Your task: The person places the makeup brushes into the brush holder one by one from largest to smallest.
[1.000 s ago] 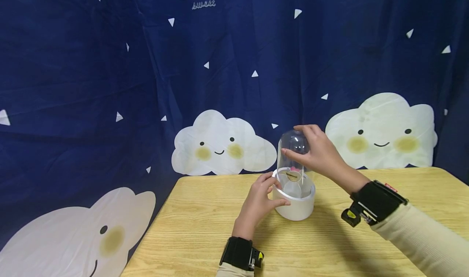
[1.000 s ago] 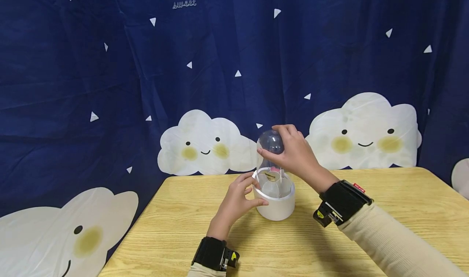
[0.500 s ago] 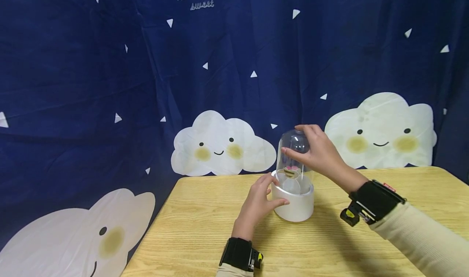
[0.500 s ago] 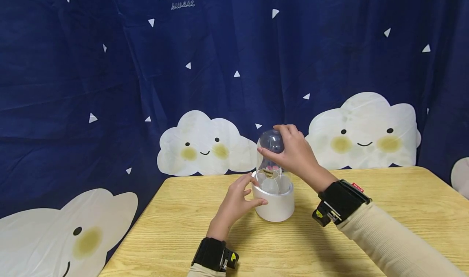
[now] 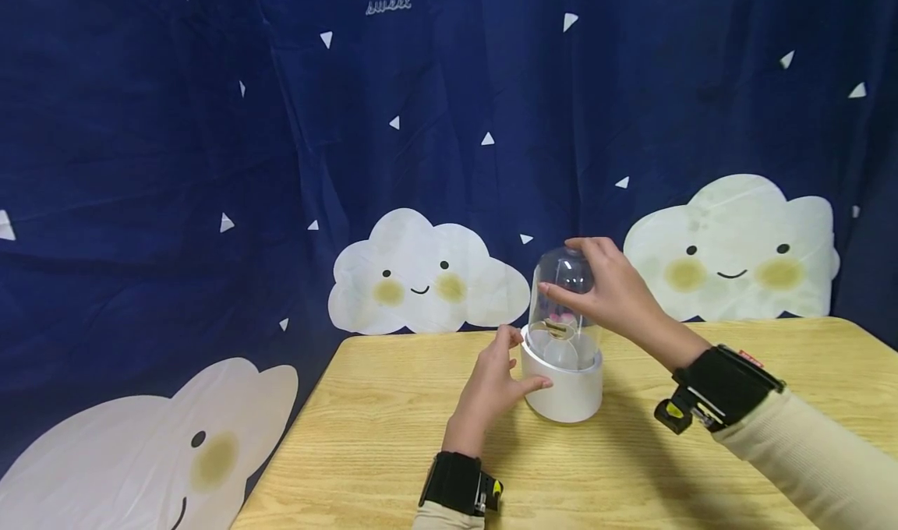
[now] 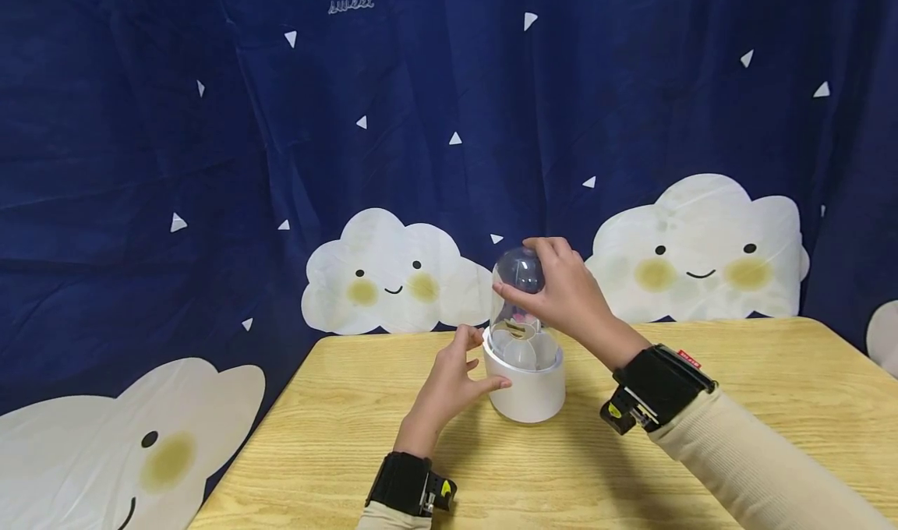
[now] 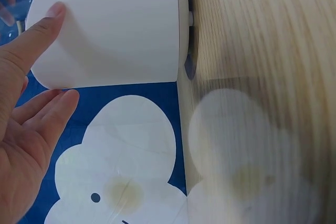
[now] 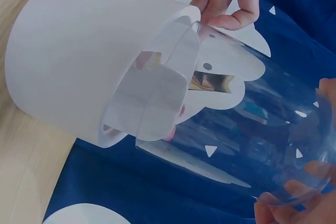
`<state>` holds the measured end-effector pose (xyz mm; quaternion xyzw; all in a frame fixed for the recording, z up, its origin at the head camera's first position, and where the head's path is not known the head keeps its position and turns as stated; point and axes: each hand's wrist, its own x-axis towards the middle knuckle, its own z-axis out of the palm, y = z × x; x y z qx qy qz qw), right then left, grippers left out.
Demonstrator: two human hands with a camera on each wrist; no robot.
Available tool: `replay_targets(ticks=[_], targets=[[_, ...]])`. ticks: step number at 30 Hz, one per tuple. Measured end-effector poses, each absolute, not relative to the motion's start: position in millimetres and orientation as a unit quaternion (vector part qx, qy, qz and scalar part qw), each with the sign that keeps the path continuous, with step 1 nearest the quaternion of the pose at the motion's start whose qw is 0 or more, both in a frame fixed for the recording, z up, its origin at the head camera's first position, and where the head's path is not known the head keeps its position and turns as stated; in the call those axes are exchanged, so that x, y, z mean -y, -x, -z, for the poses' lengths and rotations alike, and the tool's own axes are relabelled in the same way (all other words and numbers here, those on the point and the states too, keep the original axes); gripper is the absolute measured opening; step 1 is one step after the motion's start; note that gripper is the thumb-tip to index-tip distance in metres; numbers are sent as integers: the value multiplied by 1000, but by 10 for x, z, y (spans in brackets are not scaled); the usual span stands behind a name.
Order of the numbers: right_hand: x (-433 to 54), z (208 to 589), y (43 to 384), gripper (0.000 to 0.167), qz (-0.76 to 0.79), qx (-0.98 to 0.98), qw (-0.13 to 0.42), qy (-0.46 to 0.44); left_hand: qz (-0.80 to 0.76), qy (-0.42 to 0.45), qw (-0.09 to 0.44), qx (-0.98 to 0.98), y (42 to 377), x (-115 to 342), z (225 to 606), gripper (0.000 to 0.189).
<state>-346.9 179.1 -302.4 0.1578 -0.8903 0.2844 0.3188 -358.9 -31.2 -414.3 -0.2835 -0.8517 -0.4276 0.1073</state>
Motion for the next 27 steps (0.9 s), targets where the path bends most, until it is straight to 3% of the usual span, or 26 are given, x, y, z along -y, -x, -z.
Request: replay_targets(ticks=[27], targets=[[-1779, 3022, 3364, 77, -281, 895, 311, -151, 405, 290, 109, 860, 3566, 323, 4126, 64]])
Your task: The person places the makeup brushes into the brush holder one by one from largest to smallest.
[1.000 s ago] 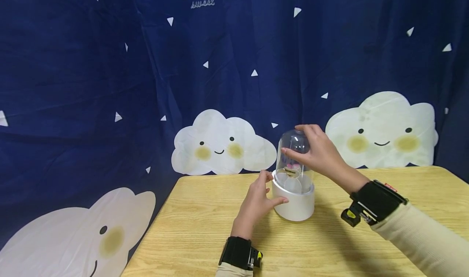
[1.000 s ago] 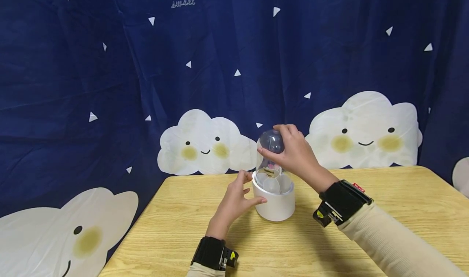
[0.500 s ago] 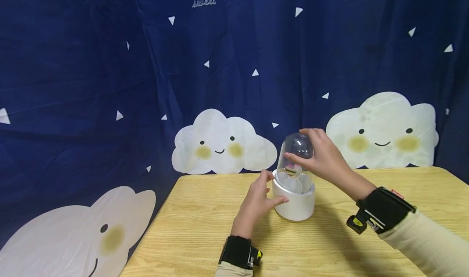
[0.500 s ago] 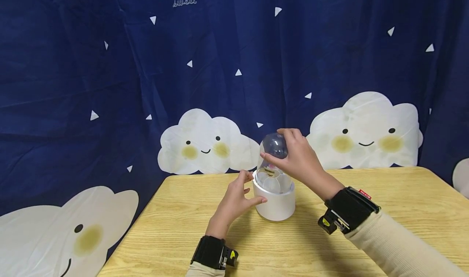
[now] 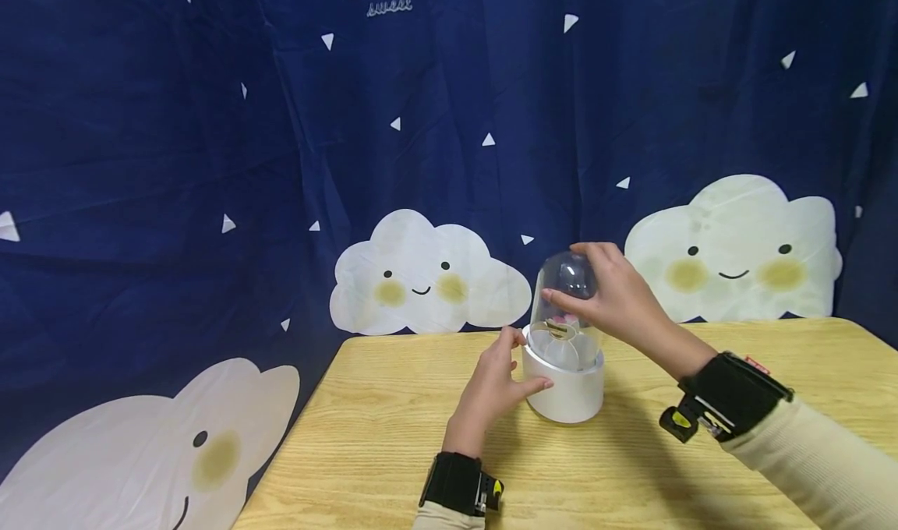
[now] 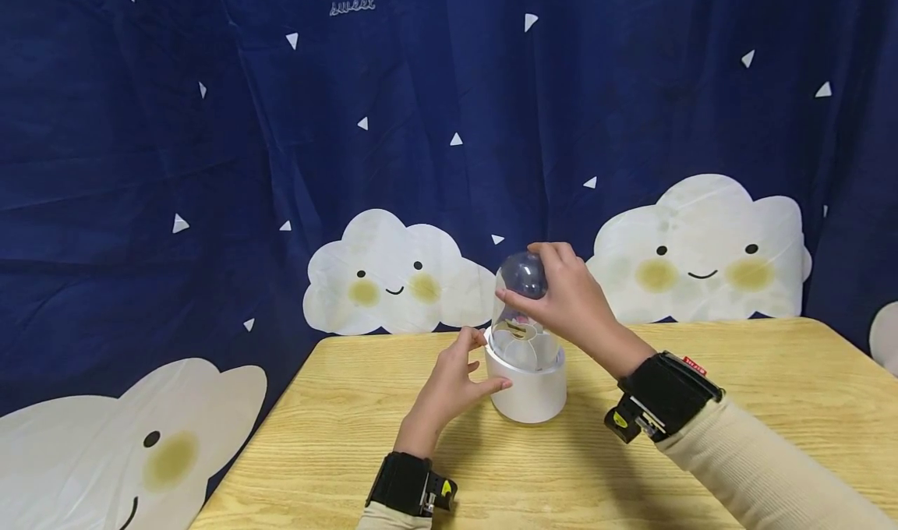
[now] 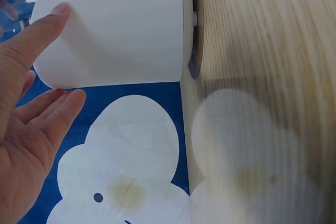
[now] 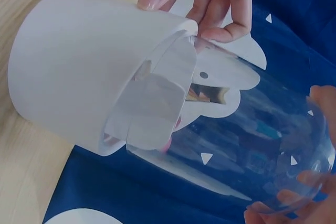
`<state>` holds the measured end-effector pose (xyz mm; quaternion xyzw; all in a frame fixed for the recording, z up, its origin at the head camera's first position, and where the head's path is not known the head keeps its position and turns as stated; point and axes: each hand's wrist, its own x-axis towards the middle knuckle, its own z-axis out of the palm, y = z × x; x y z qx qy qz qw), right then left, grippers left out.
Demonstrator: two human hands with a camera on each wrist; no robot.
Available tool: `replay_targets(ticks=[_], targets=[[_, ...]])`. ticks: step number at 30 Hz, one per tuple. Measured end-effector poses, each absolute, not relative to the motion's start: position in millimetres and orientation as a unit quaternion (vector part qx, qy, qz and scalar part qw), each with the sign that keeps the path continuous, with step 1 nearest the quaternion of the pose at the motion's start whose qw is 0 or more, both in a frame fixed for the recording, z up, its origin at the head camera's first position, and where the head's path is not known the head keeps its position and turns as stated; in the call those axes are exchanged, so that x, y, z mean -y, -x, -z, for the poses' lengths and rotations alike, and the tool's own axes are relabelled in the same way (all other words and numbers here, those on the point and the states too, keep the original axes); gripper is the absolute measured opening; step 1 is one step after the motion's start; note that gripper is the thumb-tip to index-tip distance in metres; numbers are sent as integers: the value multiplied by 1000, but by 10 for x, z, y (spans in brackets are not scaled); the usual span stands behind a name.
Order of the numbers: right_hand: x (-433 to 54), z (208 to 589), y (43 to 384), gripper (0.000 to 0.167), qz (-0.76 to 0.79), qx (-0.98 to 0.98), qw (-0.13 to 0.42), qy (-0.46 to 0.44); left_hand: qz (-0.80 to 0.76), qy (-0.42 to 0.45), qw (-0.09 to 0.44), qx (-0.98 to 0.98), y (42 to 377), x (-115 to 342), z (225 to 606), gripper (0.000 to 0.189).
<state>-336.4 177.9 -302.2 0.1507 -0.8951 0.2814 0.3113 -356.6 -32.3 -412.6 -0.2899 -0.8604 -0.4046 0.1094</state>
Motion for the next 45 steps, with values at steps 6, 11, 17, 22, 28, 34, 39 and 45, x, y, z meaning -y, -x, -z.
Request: replay_targets(ticks=[6, 11, 17, 22, 28, 34, 39, 45], targets=[[-1750, 3018, 3313, 80, -279, 898, 308, -144, 391, 297, 117, 863, 3569, 326, 4124, 61], [-1741, 3020, 3301, 81, -276, 899, 309, -142, 390, 296, 115, 865, 3570, 324, 4128, 59], [-1743, 3003, 3281, 81, -273, 901, 307, -137, 389, 298, 112, 865, 3568, 321, 4124, 58], [-1725, 2960, 3288, 81, -275, 905, 294, -137, 395, 294, 105, 864, 3563, 330, 4118, 58], [-1705, 2923, 3274, 82, -266, 913, 279, -134, 396, 287, 99, 866, 3552, 329, 4113, 64], [-1711, 2920, 3260, 81, -255, 915, 284, -130, 394, 290, 101, 866, 3550, 331, 4109, 66], [-1717, 2920, 3254, 82, -253, 915, 285, -129, 386, 297, 107, 867, 3553, 331, 4103, 65], [-1747, 2941, 3268, 82, -261, 916, 279, -127, 385, 297, 104, 868, 3546, 329, 4102, 63]])
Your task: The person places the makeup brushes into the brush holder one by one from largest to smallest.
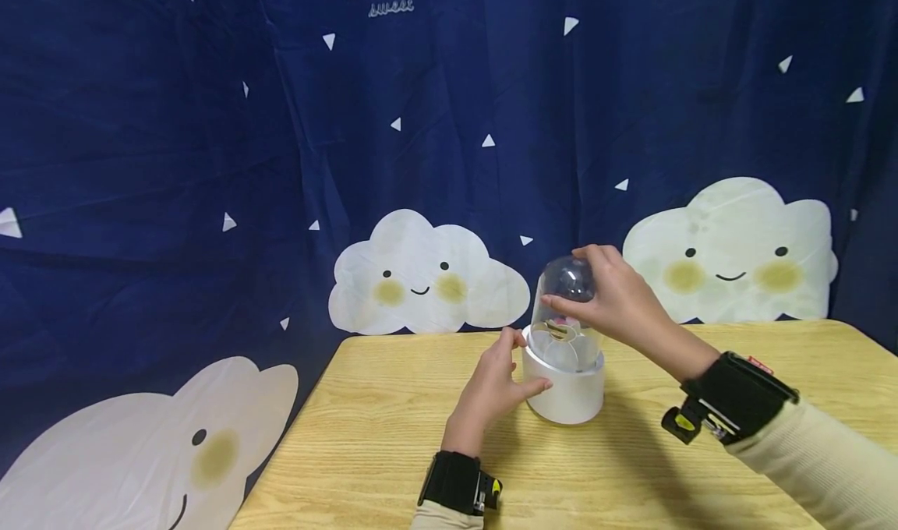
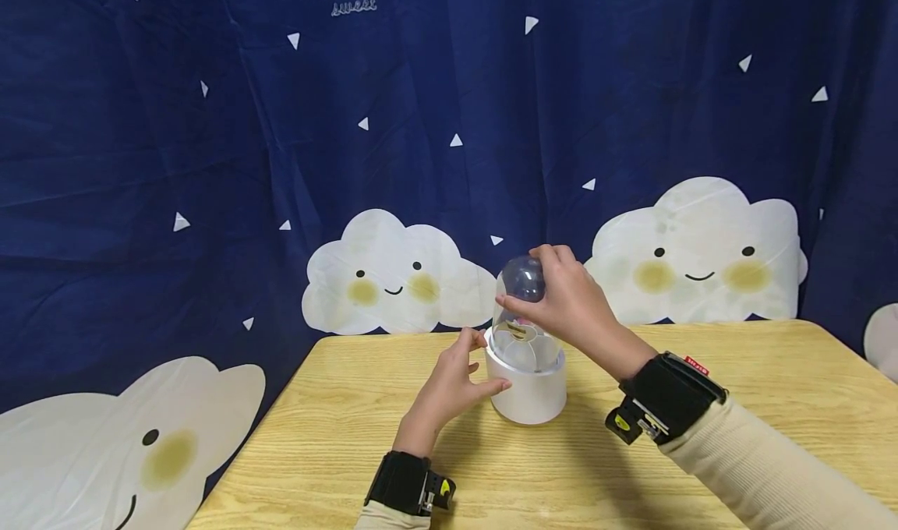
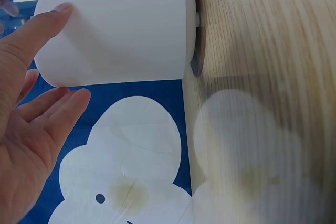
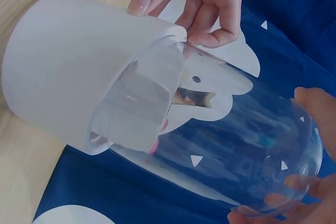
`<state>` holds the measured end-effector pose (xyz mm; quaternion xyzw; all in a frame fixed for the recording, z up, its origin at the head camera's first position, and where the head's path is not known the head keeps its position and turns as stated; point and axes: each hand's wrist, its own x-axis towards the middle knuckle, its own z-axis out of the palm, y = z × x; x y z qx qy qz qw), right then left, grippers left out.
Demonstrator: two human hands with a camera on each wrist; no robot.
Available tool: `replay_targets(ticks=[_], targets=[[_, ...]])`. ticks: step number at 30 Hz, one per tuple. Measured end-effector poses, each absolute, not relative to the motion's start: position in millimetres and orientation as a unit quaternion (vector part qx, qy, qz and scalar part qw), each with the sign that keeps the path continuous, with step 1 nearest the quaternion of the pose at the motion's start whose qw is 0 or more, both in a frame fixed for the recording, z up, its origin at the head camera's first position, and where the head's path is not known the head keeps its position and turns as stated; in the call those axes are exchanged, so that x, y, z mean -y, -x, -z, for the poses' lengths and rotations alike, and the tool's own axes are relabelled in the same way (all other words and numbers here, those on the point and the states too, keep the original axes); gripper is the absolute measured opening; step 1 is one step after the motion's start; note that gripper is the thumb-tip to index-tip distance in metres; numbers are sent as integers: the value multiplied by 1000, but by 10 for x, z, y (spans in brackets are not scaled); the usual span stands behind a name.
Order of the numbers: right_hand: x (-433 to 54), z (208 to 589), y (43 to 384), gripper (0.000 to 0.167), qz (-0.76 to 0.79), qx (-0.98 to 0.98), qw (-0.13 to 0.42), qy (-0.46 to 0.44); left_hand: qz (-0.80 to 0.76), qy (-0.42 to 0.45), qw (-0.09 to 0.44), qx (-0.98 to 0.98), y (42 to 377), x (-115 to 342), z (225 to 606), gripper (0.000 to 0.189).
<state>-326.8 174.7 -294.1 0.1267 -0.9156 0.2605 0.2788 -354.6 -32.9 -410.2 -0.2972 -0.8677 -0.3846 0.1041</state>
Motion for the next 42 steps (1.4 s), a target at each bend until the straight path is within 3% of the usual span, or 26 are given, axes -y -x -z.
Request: replay_targets(ticks=[20, 42], targets=[[-1859, 2962, 3442, 76, -275, 897, 293, -184, 374, 291, 103, 875, 3552, 332, 4092, 58], [-1743, 2925, 3288, 80, -264, 914, 276, -141, 365, 296, 106, 876, 3541, 349, 4099, 58]])
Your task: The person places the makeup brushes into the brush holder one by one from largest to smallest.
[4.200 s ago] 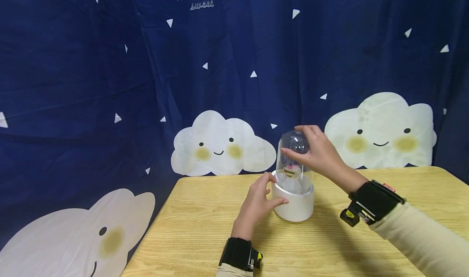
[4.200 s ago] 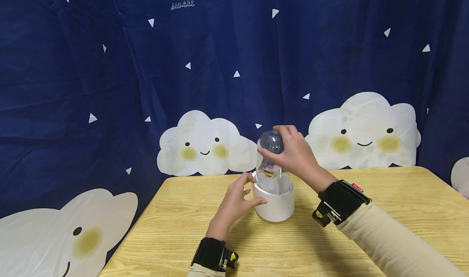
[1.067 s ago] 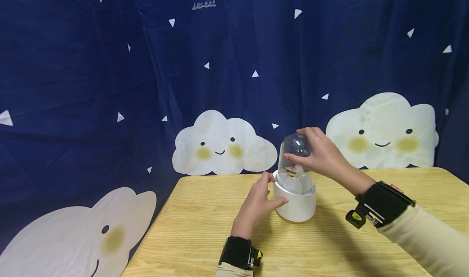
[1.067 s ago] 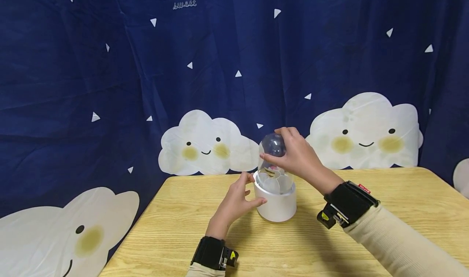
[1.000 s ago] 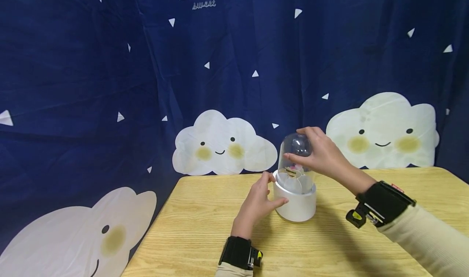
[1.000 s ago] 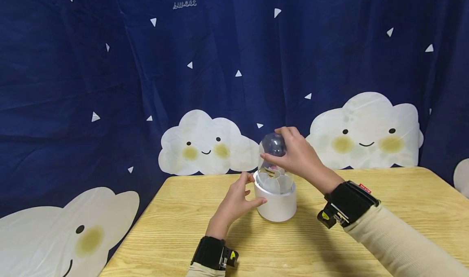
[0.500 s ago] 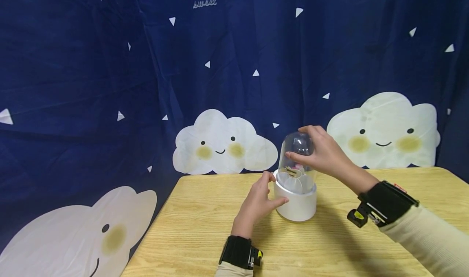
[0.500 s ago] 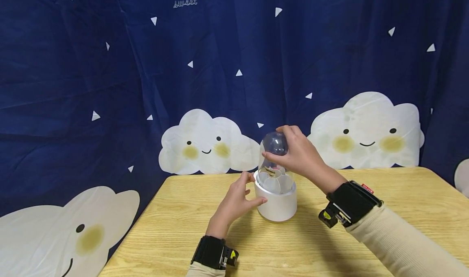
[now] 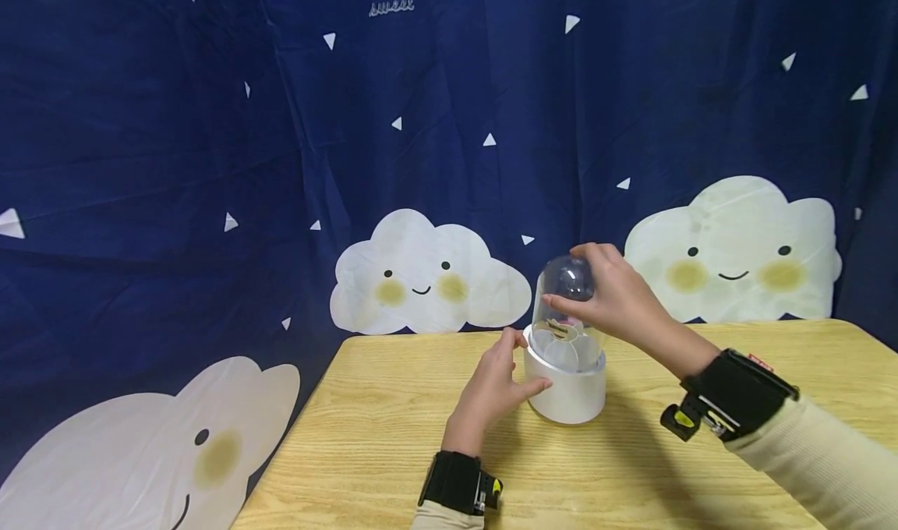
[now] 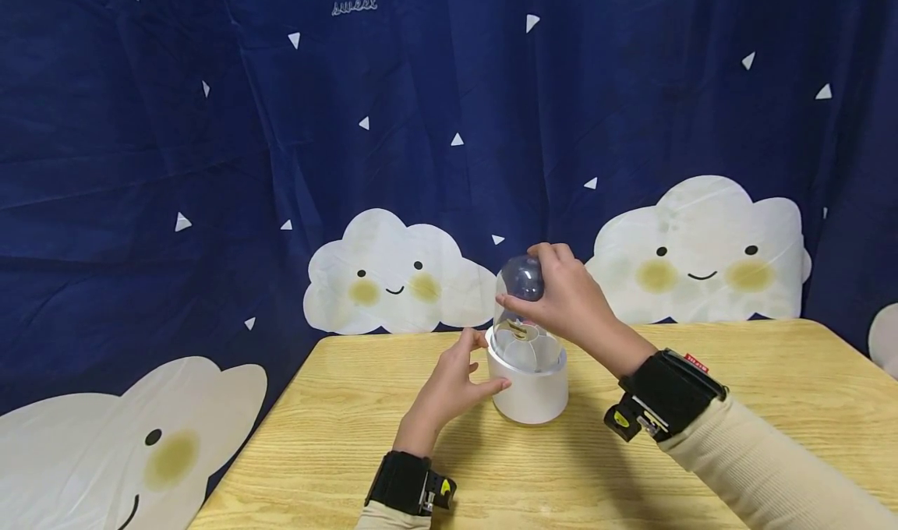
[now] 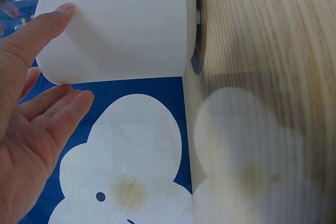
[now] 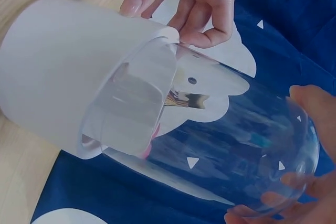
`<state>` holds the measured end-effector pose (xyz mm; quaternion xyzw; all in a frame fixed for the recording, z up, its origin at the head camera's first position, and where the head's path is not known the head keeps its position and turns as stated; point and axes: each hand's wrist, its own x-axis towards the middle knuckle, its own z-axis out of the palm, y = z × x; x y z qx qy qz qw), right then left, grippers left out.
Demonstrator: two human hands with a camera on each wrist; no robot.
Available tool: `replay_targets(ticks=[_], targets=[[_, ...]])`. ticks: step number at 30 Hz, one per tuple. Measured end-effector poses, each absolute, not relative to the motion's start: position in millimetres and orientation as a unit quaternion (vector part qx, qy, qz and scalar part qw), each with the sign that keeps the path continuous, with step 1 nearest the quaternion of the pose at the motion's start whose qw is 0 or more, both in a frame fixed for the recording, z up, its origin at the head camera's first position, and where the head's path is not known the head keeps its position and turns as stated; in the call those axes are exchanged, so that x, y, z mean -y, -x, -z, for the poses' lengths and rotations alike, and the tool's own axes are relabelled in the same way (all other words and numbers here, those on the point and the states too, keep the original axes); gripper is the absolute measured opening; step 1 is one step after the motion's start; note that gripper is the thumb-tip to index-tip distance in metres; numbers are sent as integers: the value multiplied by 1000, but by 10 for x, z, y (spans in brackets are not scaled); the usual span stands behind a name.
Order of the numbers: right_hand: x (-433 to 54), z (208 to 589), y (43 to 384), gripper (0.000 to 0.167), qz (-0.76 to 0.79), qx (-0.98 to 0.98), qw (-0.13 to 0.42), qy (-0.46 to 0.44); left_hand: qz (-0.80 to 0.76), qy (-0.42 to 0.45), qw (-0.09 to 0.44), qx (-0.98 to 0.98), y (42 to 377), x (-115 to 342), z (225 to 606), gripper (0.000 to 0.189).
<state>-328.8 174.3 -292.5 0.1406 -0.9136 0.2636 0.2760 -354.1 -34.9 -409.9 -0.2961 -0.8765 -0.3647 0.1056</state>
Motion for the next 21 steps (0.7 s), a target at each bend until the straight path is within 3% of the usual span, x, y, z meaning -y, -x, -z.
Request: replay_targets(ticks=[21], targets=[[-1766, 2928, 3398, 84, -265, 927, 232, -127, 363, 298, 106, 877, 3554, 350, 4098, 57]])
